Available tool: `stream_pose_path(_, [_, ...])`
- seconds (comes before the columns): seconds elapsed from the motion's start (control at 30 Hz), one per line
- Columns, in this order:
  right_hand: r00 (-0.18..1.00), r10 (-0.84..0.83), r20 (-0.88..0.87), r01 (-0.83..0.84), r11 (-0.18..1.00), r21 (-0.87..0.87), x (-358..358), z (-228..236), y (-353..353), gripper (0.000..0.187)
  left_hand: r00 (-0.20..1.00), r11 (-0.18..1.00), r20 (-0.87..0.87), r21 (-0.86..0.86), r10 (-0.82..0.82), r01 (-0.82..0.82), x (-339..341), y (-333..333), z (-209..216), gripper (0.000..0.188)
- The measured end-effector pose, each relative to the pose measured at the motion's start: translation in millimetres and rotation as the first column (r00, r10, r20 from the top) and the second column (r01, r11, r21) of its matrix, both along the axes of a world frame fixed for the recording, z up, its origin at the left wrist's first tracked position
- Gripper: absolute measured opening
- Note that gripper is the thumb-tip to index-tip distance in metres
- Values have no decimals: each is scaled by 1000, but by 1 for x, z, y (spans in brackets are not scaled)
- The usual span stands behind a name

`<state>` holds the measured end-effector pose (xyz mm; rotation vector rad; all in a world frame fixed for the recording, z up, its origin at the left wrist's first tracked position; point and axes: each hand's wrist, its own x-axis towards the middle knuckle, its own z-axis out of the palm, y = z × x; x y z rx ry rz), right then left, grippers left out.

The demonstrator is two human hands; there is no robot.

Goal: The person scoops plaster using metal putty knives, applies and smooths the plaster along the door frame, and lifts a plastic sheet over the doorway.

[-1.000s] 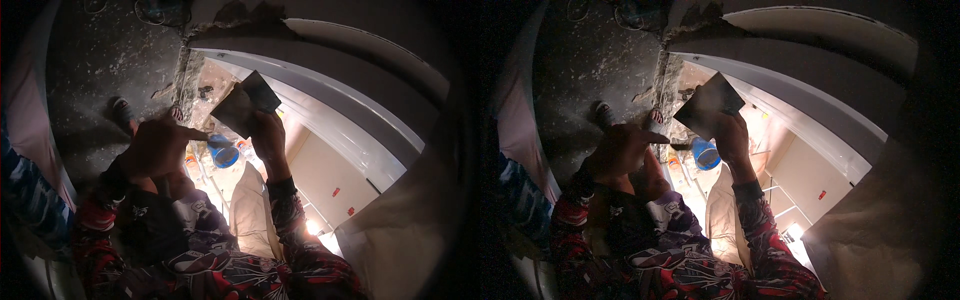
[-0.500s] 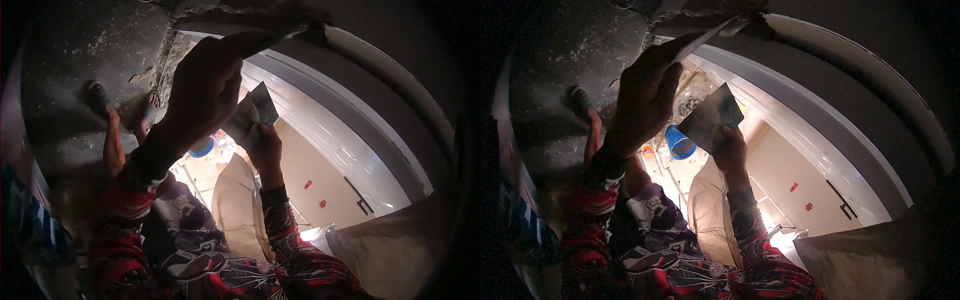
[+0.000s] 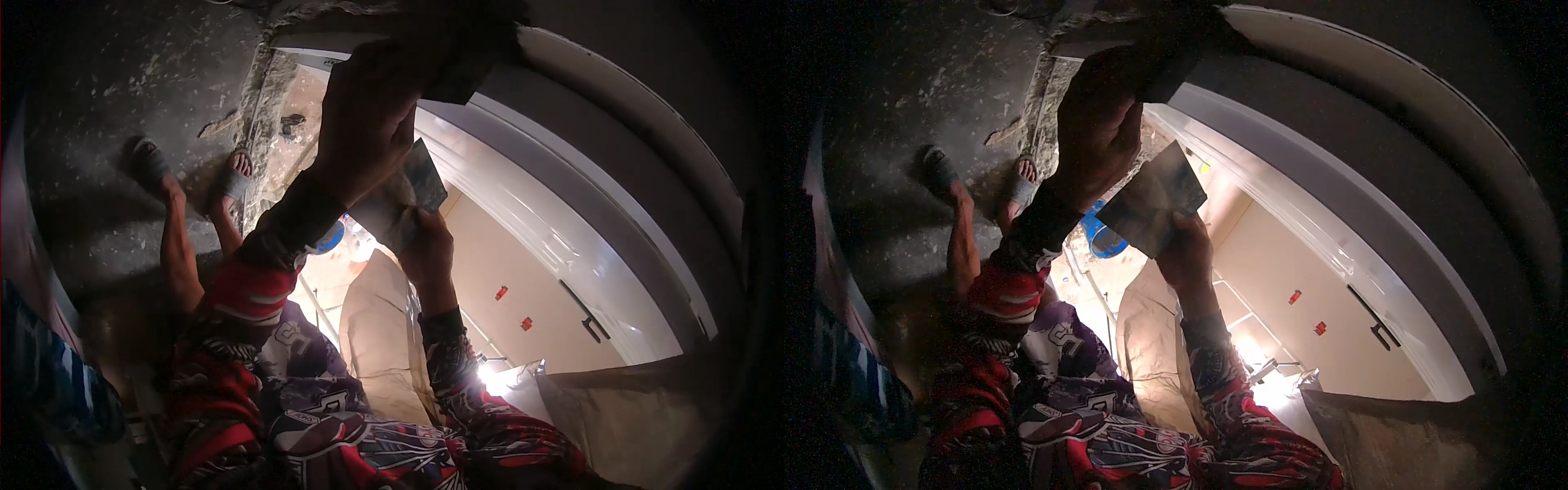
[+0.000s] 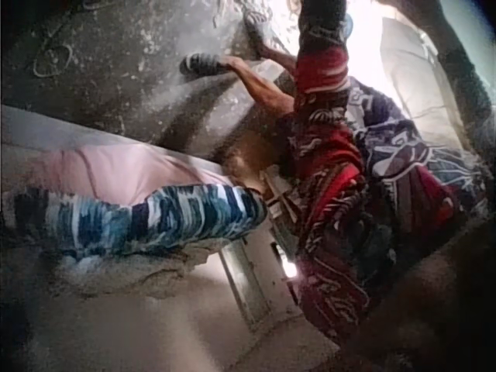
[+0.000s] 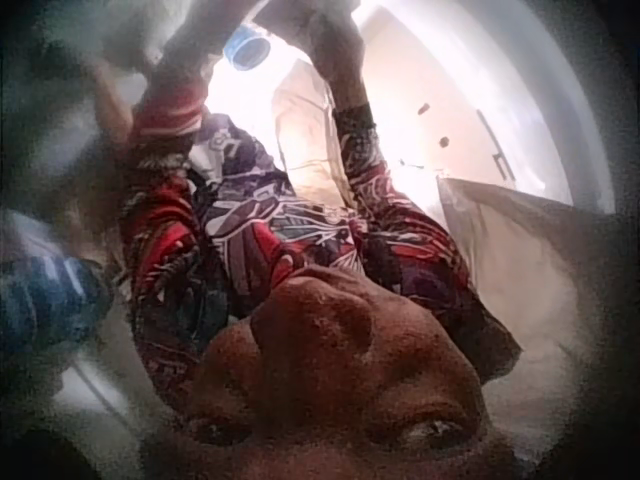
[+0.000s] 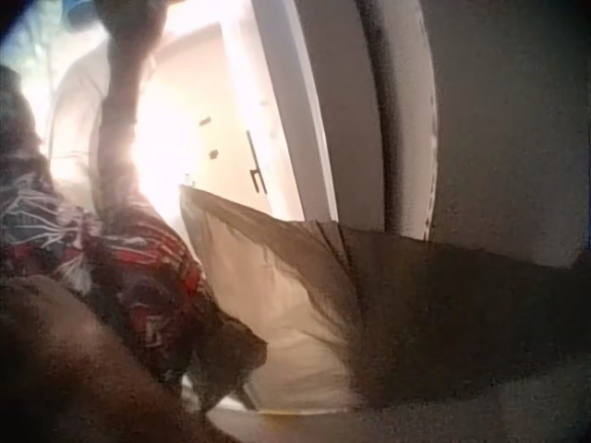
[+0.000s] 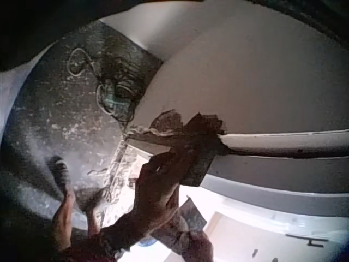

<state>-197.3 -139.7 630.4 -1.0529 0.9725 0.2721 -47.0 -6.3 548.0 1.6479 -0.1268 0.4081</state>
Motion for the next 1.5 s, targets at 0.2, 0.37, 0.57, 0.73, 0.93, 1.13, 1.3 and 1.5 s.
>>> stream_pose_path(0.2, [966, 226, -129, -251, 938, -239, -8, 1, -4, 37, 984, 989, 130, -62, -123, 132, 10, -3, -9, 40])
stream_pose_path(0.37, [997, -77, 9, 75, 993, 94, -21, -4, -17, 39, 965, 986, 213, -33, -155, 166, 20, 0, -9, 54])
stream_pose_path(0.57, [909, 413, -63, -410, 852, -326, -25, -7, -15, 40, 947, 976, 238, 81, -215, 201, 24, 30, -3, 54])
stream_pose_path(0.73, [996, -86, -7, 86, 987, 135, -10, 0, -5, 39, 953, 970, 183, 7, -242, 245, 22, 42, 4, 46])
stream_pose_path(0.93, [991, 134, 4, -134, 990, -41, -17, 2, -15, 40, 985, 985, 54, -58, -161, 164, 7, 36, -13, 30])
stream_pose_path(1.13, [994, -105, -11, 106, 991, 85, -18, 1, -8, 41, 993, 991, 32, -66, -114, 116, 11, 25, -16, 30])
stream_pose_path(1.3, [992, -123, -26, 125, 987, 98, -20, 3, -12, 44, 996, 992, -1, -86, -90, 90, 4, 9, -2, 41])
stream_pose_path(1.5, [985, -167, -39, 170, 979, 111, -24, 2, -13, 46, 999, 993, -13, -112, -45, 43, 1, -9, -6, 34])
